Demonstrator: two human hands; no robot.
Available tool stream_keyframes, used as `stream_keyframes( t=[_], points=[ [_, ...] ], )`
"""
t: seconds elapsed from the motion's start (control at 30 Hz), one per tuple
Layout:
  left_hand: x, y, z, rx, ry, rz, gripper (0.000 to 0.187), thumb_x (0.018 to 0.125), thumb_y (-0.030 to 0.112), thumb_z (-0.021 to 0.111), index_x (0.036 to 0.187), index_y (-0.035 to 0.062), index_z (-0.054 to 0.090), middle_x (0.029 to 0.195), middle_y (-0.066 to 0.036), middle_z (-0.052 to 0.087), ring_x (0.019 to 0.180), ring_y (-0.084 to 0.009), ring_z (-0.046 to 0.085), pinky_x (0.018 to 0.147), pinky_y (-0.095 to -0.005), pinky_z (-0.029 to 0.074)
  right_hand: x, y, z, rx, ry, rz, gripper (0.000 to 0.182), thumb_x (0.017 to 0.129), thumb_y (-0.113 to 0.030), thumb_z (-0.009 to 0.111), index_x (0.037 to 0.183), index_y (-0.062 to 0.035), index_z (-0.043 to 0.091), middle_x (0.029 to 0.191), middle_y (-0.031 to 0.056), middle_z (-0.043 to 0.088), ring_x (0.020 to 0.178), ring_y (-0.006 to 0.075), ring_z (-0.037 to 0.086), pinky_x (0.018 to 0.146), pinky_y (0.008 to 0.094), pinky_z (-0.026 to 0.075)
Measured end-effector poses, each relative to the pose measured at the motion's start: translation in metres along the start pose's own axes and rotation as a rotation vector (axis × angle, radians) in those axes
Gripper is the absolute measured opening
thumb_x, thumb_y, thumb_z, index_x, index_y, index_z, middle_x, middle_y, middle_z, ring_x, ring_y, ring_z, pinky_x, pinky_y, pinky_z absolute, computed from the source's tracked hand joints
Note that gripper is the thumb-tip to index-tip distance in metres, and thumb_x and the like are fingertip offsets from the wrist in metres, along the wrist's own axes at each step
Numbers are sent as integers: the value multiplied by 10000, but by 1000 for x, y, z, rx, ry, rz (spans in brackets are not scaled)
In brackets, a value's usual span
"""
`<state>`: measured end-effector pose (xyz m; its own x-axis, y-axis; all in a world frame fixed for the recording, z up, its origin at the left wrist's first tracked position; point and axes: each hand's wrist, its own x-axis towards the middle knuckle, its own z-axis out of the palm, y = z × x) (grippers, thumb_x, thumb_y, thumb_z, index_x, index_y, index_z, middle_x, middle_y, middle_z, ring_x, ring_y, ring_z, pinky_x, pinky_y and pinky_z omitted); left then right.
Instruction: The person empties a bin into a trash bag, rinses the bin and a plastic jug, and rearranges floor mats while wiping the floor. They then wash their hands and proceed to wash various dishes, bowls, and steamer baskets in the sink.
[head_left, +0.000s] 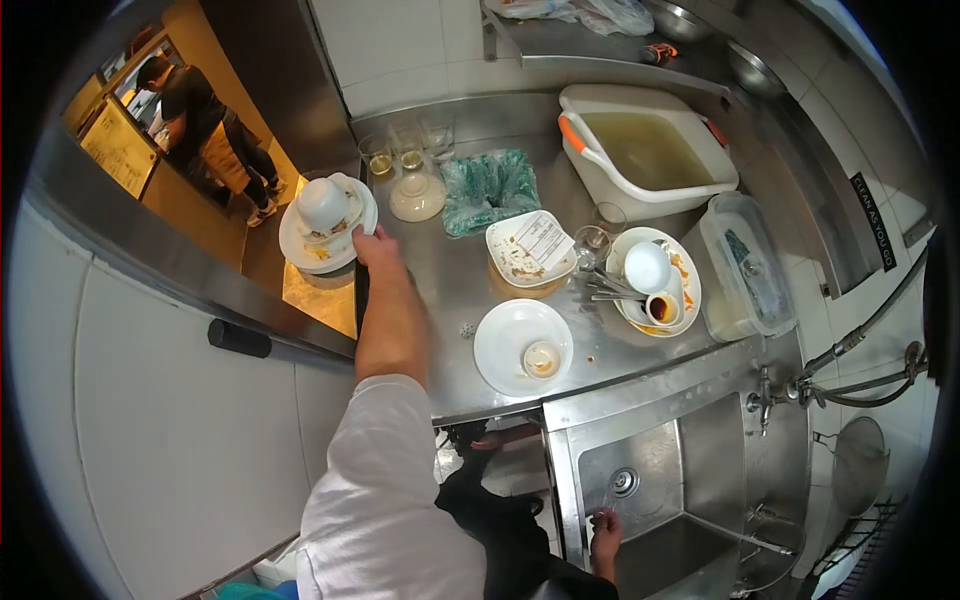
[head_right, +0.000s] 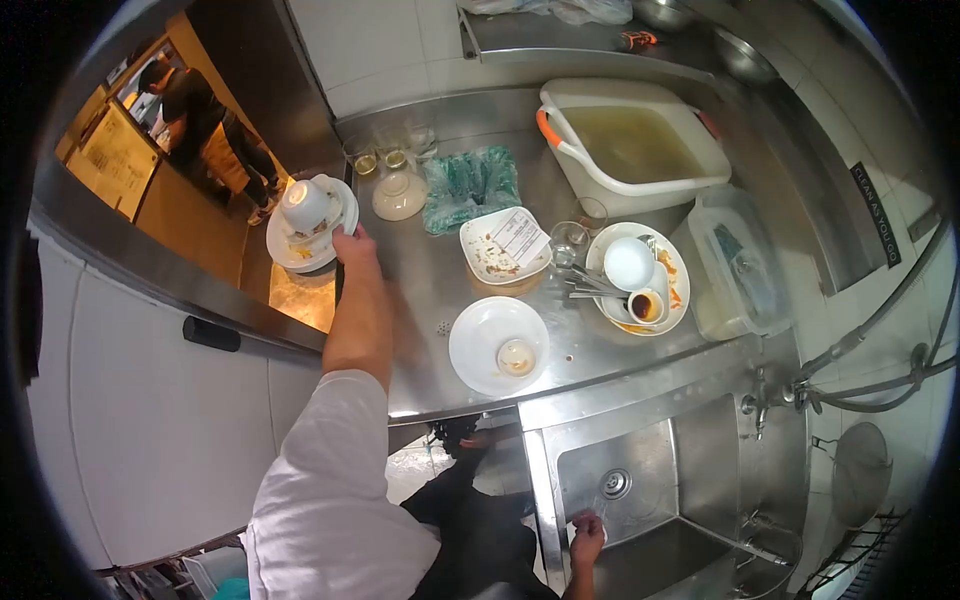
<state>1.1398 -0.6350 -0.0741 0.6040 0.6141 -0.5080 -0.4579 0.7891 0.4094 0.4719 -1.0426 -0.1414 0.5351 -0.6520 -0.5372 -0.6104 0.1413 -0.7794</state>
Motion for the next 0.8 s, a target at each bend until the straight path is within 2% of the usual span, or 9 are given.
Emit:
stream_keyframes(
  t=[0.37,0.47,0.57,0.63,0.67,0.7,0.73,0.77,0.8],
  points=[
    [-46,31,-75,82,-172,-53,459,695,3,504,1154,-4,512,1150,-134,568,1050,-313,585,900,-413,508,19,-54,34,61,-55,-192,212,960,-62,467,1120,11,586,925,78,638,841,146,598,785,272,473],
    [-88,47,-86,198,-172,-22,517,676,4,496,1193,-7,500,1165,-131,566,1069,-316,579,898,-414,511,19,-36,11,32,-21,-216,211,958,-56,466,1121,3,587,912,68,639,834,147,600,782,280,475],
    [-105,58,-103,231,-368,-77,534,682,-3,518,1215,-12,488,1176,-144,561,1073,-305,583,884,-396,521,22,-1,-27,-71,105,-242,188,953,-82,483,1063,7,608,885,79,649,822,154,605,774,305,481],
    [-129,72,-92,350,-358,-129,460,728,-4,541,1187,-16,522,1101,-148,595,992,-275,604,837,-353,526,9,-13,-54,-343,222,-241,197,949,-149,506,998,2,622,861,113,663,799,198,625,759,340,485],
    [-130,74,-98,445,-351,-196,423,750,-5,553,1173,-18,538,1063,-150,612,952,-260,615,814,-332,528,-6,-23,-67,-464,305,-275,241,941,-209,513,962,0,629,877,169,661,802,288,642,754,379,484],
    [-127,84,-107,1058,-885,215,358,774,36,547,1125,-32,568,1040,-141,618,927,-246,609,810,-337,513,-10,-11,-91,-564,353,-268,188,918,-156,504,973,-37,640,883,153,670,831,315,652,744,386,490],
    [-124,94,-117,1389,-1184,940,311,798,77,541,1078,-47,597,1016,-133,624,903,-232,602,806,-342,498,-21,-15,-102,-582,486,-199,184,911,-134,505,981,-23,634,885,169,663,834,342,646,753,401,487],
    [-166,100,-100,1406,-1212,895,347,804,97,536,1112,-57,583,1070,-139,618,940,-233,598,857,-362,489,-26,-8,-122,-552,568,-162,193,896,-121,513,994,-9,635,929,204,647,862,371,631,771,414,483],
    [-177,101,-89,1178,-1034,330,367,797,39,508,1145,-67,556,1107,-157,606,981,-246,603,874,-379,500,-31,15,-146,-649,674,-198,215,868,-116,536,1033,-27,640,1002,208,629,959,371,599,833,430,462]
  ],
)
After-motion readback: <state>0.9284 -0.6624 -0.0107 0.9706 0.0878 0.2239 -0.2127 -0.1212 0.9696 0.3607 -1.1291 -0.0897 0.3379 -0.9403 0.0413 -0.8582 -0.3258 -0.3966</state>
